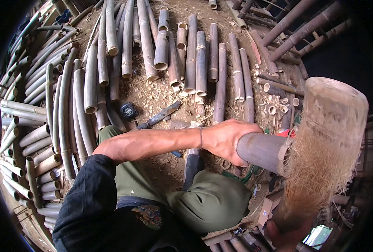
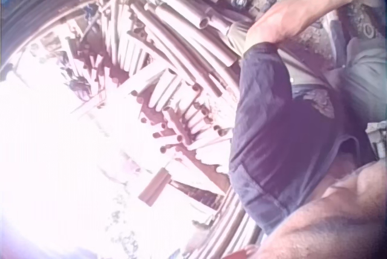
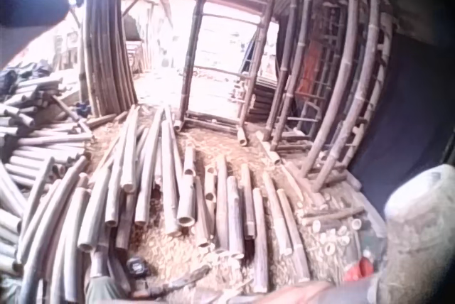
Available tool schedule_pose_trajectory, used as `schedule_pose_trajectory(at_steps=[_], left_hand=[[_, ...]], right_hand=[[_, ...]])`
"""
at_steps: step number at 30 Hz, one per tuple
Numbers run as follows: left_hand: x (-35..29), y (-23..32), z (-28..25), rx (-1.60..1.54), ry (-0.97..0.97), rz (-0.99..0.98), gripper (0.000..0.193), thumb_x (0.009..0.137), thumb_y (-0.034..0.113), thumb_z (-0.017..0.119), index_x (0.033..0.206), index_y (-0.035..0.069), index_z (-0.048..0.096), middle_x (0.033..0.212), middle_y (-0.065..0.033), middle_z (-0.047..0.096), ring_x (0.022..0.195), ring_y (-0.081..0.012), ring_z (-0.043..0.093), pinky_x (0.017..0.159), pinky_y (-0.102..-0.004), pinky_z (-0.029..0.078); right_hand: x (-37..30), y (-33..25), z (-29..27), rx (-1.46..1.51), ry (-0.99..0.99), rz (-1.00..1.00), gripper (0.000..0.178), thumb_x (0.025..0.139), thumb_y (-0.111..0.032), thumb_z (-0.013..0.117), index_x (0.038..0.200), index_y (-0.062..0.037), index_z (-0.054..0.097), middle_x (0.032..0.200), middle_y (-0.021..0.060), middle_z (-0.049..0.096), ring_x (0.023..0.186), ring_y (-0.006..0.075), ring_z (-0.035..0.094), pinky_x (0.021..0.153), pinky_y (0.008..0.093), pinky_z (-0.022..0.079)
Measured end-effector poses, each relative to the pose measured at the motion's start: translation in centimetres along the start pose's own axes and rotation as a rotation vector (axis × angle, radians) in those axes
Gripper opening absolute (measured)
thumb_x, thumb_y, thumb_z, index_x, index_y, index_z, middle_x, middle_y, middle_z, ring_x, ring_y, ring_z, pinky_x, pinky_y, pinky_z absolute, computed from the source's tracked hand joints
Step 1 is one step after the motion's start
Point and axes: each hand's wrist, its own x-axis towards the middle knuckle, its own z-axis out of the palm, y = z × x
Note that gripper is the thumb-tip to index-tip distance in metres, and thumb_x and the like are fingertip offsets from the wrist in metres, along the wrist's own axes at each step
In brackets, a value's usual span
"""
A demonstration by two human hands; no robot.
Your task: The person sits on the ground surrounded by bamboo pieces and uses a knife to carve and smooth the ends of bamboo segments. They repeatedly pick up a piece, shave the rim, and place it back down among the others.
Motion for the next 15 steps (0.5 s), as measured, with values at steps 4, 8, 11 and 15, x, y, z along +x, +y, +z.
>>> schedule_pose_trajectory(at_steps=[4,8,11,15], left_hand=[[0.4,0.0,0.0,-0.056,-0.009,0.013,0.069,0.059,0.025,0.087,0.119,0.008,0.056,0.105,-0.0143,0.066,0.101,-0.0329,0.066,0.087,-0.0421,0.053],[-0.4,-0.7,-0.1,-0.108,-0.027,0.01,0.068,0.059,0.025,0.086,0.118,0.009,0.056,0.104,-0.0139,0.067,0.1,-0.0325,0.066,0.086,-0.0418,0.053],[-0.6,-0.7,0.3,-0.051,-0.04,0.001,0.069,0.059,0.025,0.086,0.119,0.009,0.056,0.104,-0.0138,0.067,0.1,-0.0322,0.066,0.086,-0.0417,0.053],[-0.1,-0.4,0.3,-0.088,-0.054,0.029,0.069,0.059,0.025,0.086,0.119,0.009,0.056,0.105,-0.0138,0.066,0.1,-0.0329,0.065,0.086,-0.0421,0.053]], right_hand=[[0.4,-0.5,-1.5,0.129,0.02,0.27,0.082,0.073,-0.044,0.078,0.131,0.0042,0.048,0.116,0.0166,0.062,0.101,0.0261,0.063,0.085,0.0351,0.052],[1.5,-7.1,2.2,0.533,0.021,0.242,0.082,0.075,-0.049,0.075,0.132,0.0029,0.045,0.107,0.0151,0.062,0.084,0.0246,0.065,0.074,0.035,0.055],[3.0,-8.4,1.4,0.829,-0.105,0.396,0.093,0.063,-0.048,0.085,0.132,-0.0009,0.041,0.102,0.0146,0.061,0.08,0.0228,0.065,0.067,0.0335,0.056],[0.4,-4.1,2.2,0.773,-0.105,0.32,0.095,0.071,-0.054,0.077,0.137,0.0008,0.037,0.11,0.0196,0.059,0.083,0.0272,0.065,0.069,0.0359,0.056]])
